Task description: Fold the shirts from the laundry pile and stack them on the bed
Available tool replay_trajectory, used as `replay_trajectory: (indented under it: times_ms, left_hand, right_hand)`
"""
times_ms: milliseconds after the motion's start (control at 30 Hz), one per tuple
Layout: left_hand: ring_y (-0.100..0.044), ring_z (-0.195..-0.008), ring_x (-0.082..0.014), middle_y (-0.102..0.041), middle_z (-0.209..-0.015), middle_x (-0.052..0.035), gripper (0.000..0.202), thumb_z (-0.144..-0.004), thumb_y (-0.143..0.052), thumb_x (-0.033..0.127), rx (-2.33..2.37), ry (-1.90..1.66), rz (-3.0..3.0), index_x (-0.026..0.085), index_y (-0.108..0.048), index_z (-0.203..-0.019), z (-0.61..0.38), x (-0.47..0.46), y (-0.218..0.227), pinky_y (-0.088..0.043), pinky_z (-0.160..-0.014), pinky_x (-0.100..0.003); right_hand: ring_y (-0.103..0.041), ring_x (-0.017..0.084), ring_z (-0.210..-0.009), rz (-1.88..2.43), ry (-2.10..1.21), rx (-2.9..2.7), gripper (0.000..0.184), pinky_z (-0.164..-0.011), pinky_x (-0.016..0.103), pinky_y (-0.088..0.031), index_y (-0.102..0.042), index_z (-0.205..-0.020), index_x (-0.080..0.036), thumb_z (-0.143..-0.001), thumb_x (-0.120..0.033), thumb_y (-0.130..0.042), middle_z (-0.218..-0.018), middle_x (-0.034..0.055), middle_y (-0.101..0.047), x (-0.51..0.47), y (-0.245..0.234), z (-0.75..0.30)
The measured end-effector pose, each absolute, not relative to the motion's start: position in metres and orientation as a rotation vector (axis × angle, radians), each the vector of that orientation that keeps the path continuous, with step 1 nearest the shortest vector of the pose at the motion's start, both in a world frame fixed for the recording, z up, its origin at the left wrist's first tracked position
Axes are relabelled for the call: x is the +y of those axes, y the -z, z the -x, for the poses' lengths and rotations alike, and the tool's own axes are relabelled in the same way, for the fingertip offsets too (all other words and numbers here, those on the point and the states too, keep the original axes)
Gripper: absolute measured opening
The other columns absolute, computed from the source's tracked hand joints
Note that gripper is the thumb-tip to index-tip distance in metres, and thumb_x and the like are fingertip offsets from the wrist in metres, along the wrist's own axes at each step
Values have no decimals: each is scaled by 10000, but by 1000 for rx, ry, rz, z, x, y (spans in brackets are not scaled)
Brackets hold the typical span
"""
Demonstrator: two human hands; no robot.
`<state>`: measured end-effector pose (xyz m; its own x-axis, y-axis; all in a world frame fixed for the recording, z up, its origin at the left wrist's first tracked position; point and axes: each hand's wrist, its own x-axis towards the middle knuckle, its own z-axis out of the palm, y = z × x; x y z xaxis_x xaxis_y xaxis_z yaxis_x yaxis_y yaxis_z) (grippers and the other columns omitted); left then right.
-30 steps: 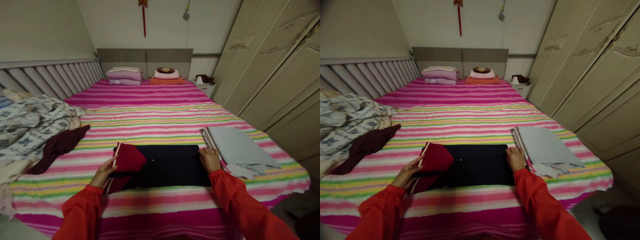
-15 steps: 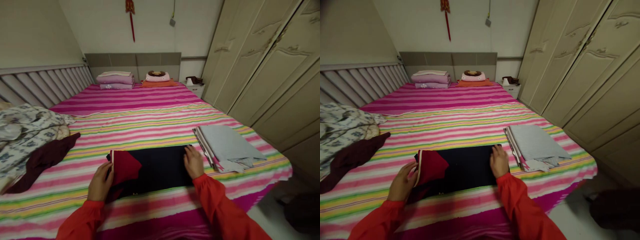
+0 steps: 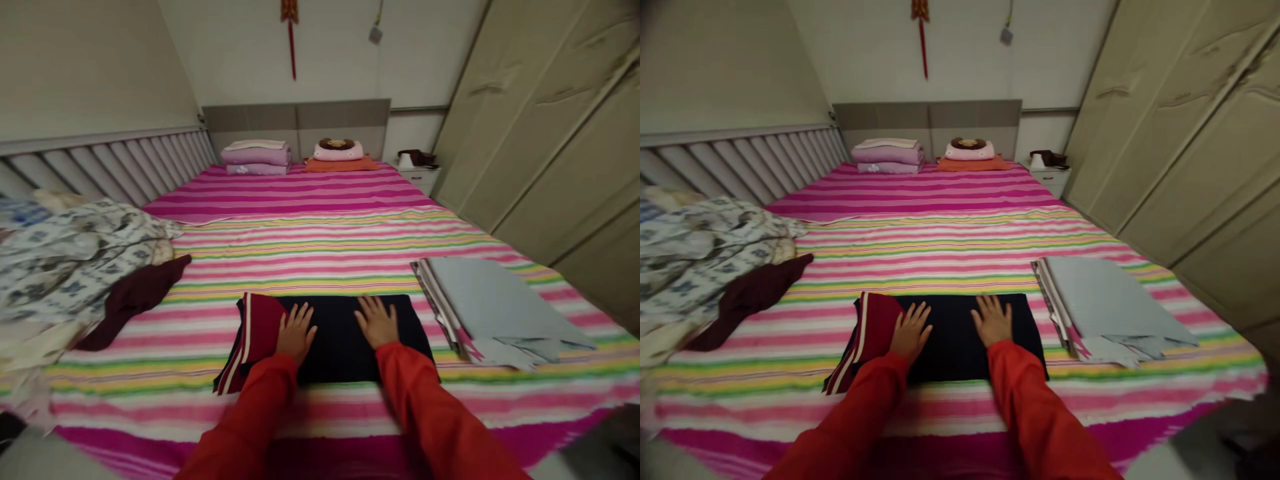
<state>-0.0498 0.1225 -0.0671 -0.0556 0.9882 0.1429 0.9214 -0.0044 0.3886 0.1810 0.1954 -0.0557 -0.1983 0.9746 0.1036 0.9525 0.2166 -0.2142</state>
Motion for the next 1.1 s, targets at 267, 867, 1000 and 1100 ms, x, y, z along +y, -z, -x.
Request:
replay_trajectory:
  times_ms: [267,867,1000,1100]
  left_hand:
    - [-215,-1443,-252,-321,-1544,-42,518,-952,-273,402,2124,-602,-1851,270,-389,-1439,25,127,39,-183,-1151,-567]
    - [-226,-1439,-246,-335,-1534,-18,504,-950,-258,285,2781,-300,-1461,272,-393,-1435,156,133,35,-140,-1149,-590]
    - [-226,-1435,-289,-294,-1552,-65,525,-948,-263,326,2797,-399,-1503,212,-382,-1446,122,130,21,-198,-1131,-600]
    - [-268,-1423,-251,-322,-1543,-29,519,-947,-290,381,2609,-488,-1794,266,-384,-1444,77,118,29,-246,-1137,-547]
  right_hand:
    - [-308,278,-1384,2060,58,-2044,528,-1081,576,-228,-442,-1421,-240,-956,-403,-252,-1491,68,-418,200,76,-224]
    - [-367,278,-1348,1997,20,-1967,534,-1084,565,-229,-511,-1369,-197,-936,-372,-251,-1450,78,-474,198,74,-220]
    - [-378,277,-1341,1989,-3,-1966,526,-1087,559,-231,-516,-1364,-188,-939,-373,-267,-1447,84,-477,197,71,-220]
    - [-387,284,-1333,1976,-1,-1952,519,-1079,571,-242,-526,-1355,-184,-938,-366,-276,-1444,90,-480,197,72,-220]
